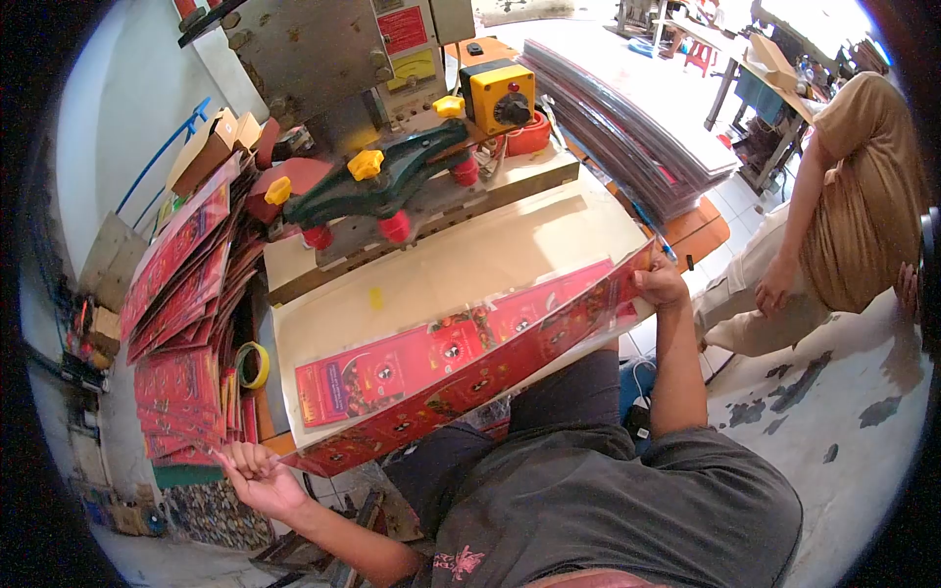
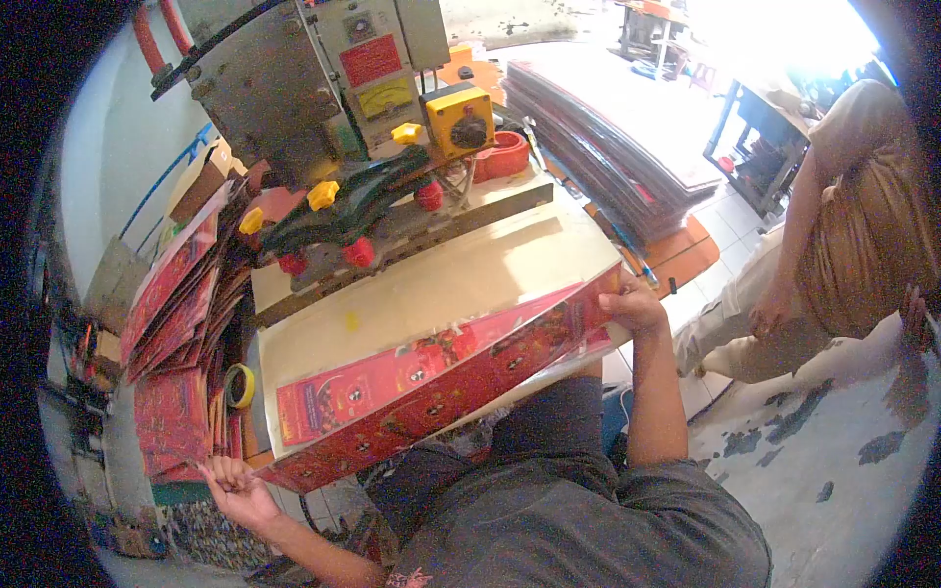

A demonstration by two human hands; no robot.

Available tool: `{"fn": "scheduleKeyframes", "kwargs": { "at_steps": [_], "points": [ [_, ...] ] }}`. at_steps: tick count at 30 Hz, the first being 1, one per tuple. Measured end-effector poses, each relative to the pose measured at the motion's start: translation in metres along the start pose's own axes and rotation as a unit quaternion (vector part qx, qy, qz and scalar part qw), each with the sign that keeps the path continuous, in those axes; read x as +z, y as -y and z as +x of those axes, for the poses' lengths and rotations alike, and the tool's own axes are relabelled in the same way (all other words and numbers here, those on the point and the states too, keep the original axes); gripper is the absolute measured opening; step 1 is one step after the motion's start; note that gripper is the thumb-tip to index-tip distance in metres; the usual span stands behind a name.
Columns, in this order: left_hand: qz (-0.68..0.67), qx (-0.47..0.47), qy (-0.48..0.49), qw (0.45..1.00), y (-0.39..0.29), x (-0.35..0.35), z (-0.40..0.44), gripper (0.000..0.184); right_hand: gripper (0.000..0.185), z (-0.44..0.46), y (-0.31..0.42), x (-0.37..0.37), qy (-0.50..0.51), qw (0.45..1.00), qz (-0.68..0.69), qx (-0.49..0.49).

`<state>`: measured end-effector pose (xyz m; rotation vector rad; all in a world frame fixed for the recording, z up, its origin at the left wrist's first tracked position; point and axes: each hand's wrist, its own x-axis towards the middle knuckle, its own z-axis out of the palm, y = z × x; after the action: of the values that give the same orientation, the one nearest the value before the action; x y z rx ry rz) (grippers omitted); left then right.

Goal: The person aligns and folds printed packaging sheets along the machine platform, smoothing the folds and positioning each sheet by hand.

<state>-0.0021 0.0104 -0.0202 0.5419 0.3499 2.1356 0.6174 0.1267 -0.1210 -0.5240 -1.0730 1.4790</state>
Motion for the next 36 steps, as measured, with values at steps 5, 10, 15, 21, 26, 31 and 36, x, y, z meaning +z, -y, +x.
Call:
{"fn": "scheduleKeyframes", "kwargs": {
  "at_steps": [5,10,15,21,26,31,36],
  "points": [
    [-0.114,0.010,0.068,0.991,-0.026,-0.054,0.017,0.039,0.074,-0.005,-0.011,-0.021,-0.080,0.996,0.010,-0.043],
    [0.029,0.179,-0.064,0.981,-0.088,-0.087,0.014,0.044,0.071,0.000,0.010,0.006,-0.063,0.993,0.086,-0.049],
    [0.128,0.276,-0.087,0.949,-0.098,-0.066,-0.013,0.039,0.061,0.001,0.012,0.017,-0.080,0.987,0.099,-0.098],
    [0.241,0.329,-0.177,0.896,-0.103,-0.069,-0.029,0.032,0.068,0.000,0.009,-0.004,-0.054,0.993,0.085,-0.058],
    [0.369,0.349,-0.188,0.841,-0.096,-0.068,-0.031,0.038,0.069,0.001,0.007,0.004,-0.077,0.994,0.064,-0.052],
    [0.489,0.417,-0.275,0.715,-0.071,-0.032,-0.030,0.042,0.070,0.000,0.005,-0.001,-0.091,0.992,0.058,-0.062],
    [0.573,0.405,-0.245,0.669,-0.090,-0.063,-0.031,0.029,0.072,0.001,0.003,-0.009,-0.065,0.995,0.065,-0.047]
  ]
}}
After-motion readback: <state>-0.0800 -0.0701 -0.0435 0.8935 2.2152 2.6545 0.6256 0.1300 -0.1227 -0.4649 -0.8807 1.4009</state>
